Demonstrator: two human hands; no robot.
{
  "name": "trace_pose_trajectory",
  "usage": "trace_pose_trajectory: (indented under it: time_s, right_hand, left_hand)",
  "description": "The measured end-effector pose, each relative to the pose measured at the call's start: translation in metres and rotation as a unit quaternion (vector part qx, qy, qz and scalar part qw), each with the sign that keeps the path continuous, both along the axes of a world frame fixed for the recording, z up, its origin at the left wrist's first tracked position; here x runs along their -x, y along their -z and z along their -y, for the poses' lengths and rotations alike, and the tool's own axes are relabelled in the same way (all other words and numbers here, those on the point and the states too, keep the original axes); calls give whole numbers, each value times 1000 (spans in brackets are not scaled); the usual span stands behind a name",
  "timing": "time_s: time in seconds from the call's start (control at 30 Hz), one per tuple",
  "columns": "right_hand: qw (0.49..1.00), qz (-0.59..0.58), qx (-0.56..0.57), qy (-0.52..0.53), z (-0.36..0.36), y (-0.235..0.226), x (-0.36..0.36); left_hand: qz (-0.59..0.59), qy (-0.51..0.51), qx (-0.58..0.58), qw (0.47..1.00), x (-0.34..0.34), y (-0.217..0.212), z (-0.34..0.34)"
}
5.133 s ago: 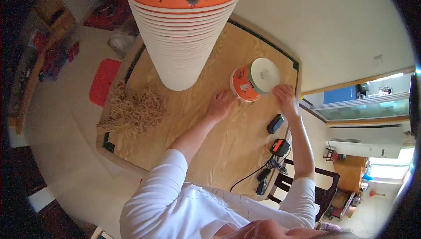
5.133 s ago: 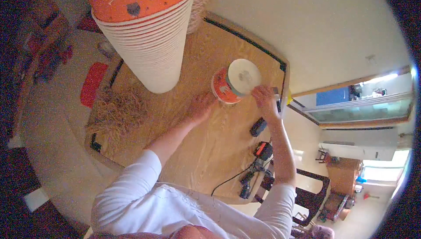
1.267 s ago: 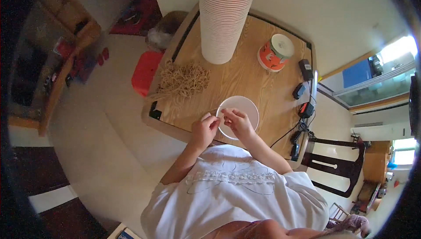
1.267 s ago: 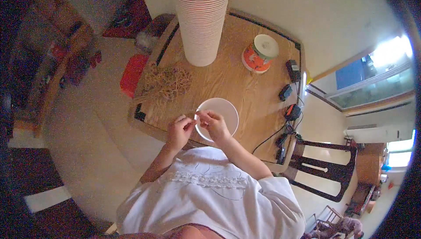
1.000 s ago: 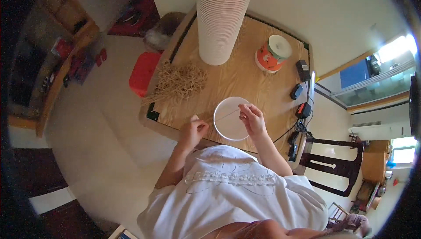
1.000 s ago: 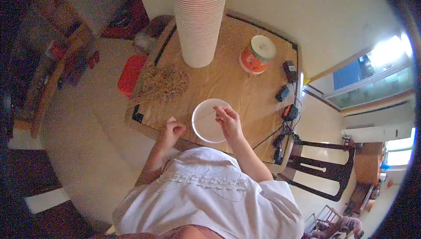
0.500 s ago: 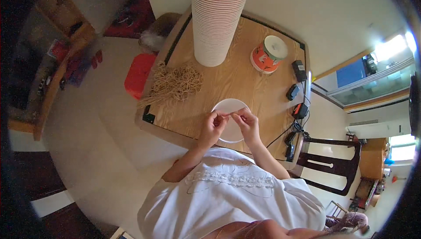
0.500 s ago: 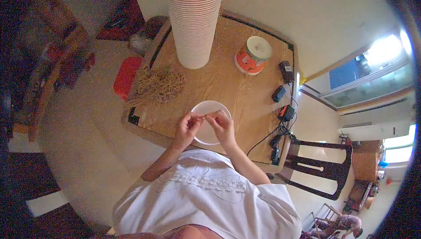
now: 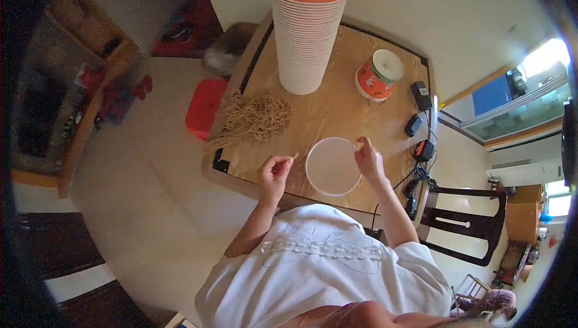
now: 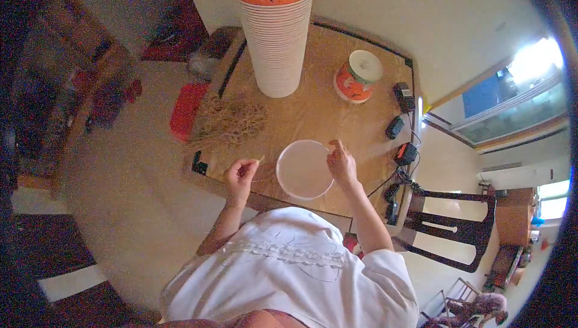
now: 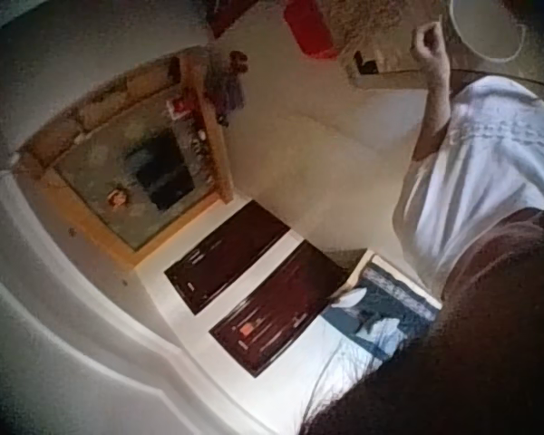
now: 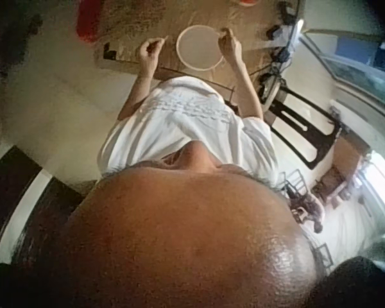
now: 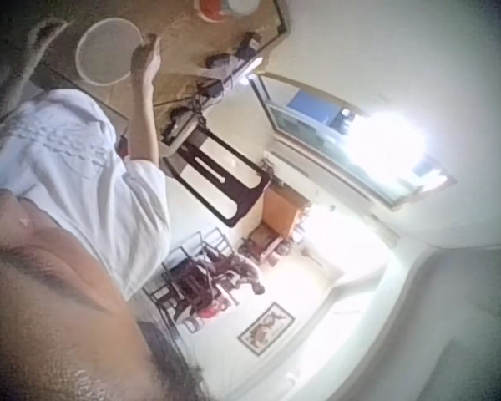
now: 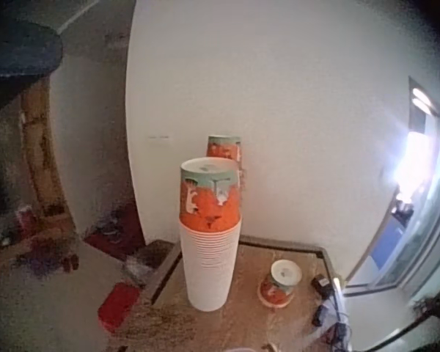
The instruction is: Placing rubber bands around the rims of paper cups and stacking them.
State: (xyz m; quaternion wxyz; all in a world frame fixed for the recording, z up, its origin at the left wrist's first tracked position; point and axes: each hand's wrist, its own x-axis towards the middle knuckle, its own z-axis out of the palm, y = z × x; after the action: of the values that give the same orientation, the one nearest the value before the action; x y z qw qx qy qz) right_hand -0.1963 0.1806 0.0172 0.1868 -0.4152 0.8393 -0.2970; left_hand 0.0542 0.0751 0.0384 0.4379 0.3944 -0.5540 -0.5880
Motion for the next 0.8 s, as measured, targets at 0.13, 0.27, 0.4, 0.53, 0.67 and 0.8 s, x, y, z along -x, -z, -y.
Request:
trace_pose_trajectory:
  time_s: [0.13, 0.27, 0.4, 0.53, 0.67, 0.8]
  right_hand:
    - [998, 47, -39, 14, -36, 4, 0]
    - [982, 175, -72, 17, -67, -10, -11]
    - [999, 12, 15, -26, -80, -36, -12]
    - [954, 217, 166, -123, -70, -64, -21]
    - [912, 302, 203, -188, -65, -80, -34]
    - [938, 238, 195, -158, -69, -70, -27]
  left_hand:
    - [3, -10, -4, 1000, -11, -7, 10]
    - [37, 15, -16, 999, 9, -30, -5]
    - [36, 125, -66, 989, 36, -26, -30]
    - [69, 215, -35, 973, 61, -38, -64]
    - [78, 213, -45, 973, 75, -22, -84]
    - [138, 189, -21, 972, 77, -29, -88]
